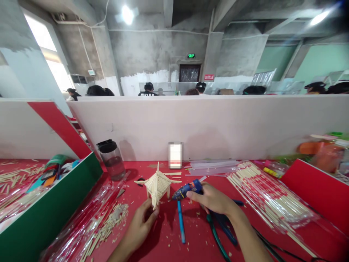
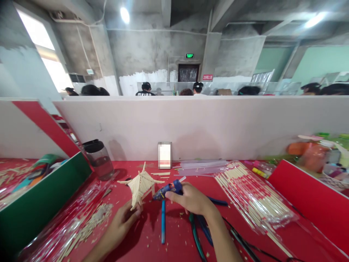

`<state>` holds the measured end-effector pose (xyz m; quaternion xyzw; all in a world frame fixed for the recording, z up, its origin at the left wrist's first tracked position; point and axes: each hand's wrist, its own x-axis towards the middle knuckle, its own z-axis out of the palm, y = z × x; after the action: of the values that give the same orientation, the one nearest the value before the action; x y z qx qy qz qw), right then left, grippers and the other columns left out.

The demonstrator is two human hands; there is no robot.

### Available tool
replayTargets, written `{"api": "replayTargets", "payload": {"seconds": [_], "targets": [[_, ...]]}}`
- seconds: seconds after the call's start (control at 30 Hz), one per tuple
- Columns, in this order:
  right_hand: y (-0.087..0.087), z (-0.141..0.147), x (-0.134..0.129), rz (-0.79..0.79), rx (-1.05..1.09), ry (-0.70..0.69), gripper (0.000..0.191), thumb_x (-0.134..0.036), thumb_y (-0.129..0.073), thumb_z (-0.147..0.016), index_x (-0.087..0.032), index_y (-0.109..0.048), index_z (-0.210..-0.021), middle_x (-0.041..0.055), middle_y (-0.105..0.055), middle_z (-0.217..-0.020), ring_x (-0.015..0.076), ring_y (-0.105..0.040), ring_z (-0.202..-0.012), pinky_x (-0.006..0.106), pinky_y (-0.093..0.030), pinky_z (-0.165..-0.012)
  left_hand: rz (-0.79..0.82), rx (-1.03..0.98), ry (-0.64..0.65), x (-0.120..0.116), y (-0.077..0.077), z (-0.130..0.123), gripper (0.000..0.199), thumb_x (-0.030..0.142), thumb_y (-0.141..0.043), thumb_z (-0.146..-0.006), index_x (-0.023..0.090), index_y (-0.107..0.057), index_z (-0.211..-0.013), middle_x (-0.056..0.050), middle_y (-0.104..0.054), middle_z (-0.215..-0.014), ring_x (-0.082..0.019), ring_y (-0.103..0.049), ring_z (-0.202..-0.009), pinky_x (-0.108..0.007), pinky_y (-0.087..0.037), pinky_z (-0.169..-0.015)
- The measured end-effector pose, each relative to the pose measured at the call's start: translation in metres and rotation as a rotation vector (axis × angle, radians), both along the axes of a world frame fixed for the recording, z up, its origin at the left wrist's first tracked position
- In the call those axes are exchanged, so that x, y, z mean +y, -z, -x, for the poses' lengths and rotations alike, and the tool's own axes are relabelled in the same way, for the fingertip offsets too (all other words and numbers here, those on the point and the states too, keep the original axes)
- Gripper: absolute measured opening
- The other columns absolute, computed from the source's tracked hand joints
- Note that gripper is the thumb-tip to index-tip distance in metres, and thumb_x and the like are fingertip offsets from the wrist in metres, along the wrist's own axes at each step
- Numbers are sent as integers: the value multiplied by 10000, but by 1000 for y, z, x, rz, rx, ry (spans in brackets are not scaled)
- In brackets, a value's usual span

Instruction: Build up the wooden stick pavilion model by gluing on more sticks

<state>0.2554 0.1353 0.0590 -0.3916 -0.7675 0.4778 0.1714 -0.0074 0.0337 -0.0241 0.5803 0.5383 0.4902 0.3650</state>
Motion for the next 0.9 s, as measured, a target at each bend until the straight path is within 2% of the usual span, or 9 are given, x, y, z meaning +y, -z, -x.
{"api": "replayTargets", "payload": {"seconds": [0.17, 0.27, 0.33, 0.4, 0.53, 0.6, 0.7, 0.8, 0.9], "targets": [[-10, -11, -3, -56, -191, -103, 306, -483, -621, -893, -191, -710, -909, -15, -601, -721, 125, -538, -563, 232, -422, -577, 0, 4, 1, -1, -8, -2, 367, 521, -634, -893, 171, -649, -784, -55, -629, -776, -212, -568, -748, -292, -478, -709], [-11, -23, -2, -93, -233, -248, 307, -418, -686, -827, -211, -738, -1048, 21, -687, -895, 194, -632, -770, 271, -479, -723, -7, -19, -15, -1, -8, -3, 373, 534, -662, -866, 175, -652, -766, -53, -633, -764, -215, -571, -749, -292, -481, -706], [-11, -32, -1, -106, -215, -289, 346, -426, -703, -806, -222, -740, -1083, 38, -709, -983, 248, -647, -929, 317, -490, -841, -2, -23, -35, -1, -7, -3, 362, 529, -677, -857, 178, -654, -770, -42, -627, -753, -209, -570, -738, -286, -479, -704], [-10, -39, 0, -72, -198, -268, 357, -481, -671, -838, -218, -738, -1069, 54, -721, -998, 272, -650, -989, 360, -490, -903, -3, -14, -35, -1, -5, -2, 351, 518, -674, -863, 179, -654, -776, -36, -621, -754, -204, -573, -739, -286, -479, -719], [-10, -51, -2, 184, -76, -193, 441, -586, -592, -889, -166, -706, -954, 78, -697, -891, 233, -671, -819, 370, -536, -808, -30, -38, -57, -1, -5, -2, 341, 509, -705, -837, 175, -674, -780, -44, -636, -773, -215, -585, -768, -291, -488, -737], [-10, -56, -3, 266, 53, -196, 414, -518, -655, -864, -179, -666, -1101, 62, -674, -937, 207, -656, -804, 361, -541, -794, -38, -75, -73, -1, -7, -2, 343, 510, -736, -808, 174, -677, -766, -42, -636, -764, -214, -581, -761, -286, -489, -722], [-10, -61, -4, 309, 173, -228, 568, -371, -709, -822, -229, -546, -1347, 40, -654, -985, 190, -642, -828, 364, -536, -818, -40, -103, -65, -1, -5, -1, 351, 512, -740, -801, 173, -665, -753, -36, -628, -758, -206, -574, -746, -282, -489, -717], [-8, -64, -3, 322, 218, -206, 615, -341, -695, -818, -228, -518, -1396, 46, -648, -990, 190, -636, -830, 355, -534, -787, -33, -88, -82, 0, 0, 3, 342, 508, -720, -821, 173, -657, -795, -27, -619, -768, -203, -578, -753, -278, -488, -718], [-5, -67, -3, 259, 249, -103, 649, -377, -662, -830, -198, -486, -1428, 49, -647, -962, 161, -604, -728, 301, -502, -671, -41, -53, -93, -1, 3, 6, 332, 502, -696, -841, 176, -643, -812, -23, -620, -790, -200, -581, -764, -273, -486, -722]]}}
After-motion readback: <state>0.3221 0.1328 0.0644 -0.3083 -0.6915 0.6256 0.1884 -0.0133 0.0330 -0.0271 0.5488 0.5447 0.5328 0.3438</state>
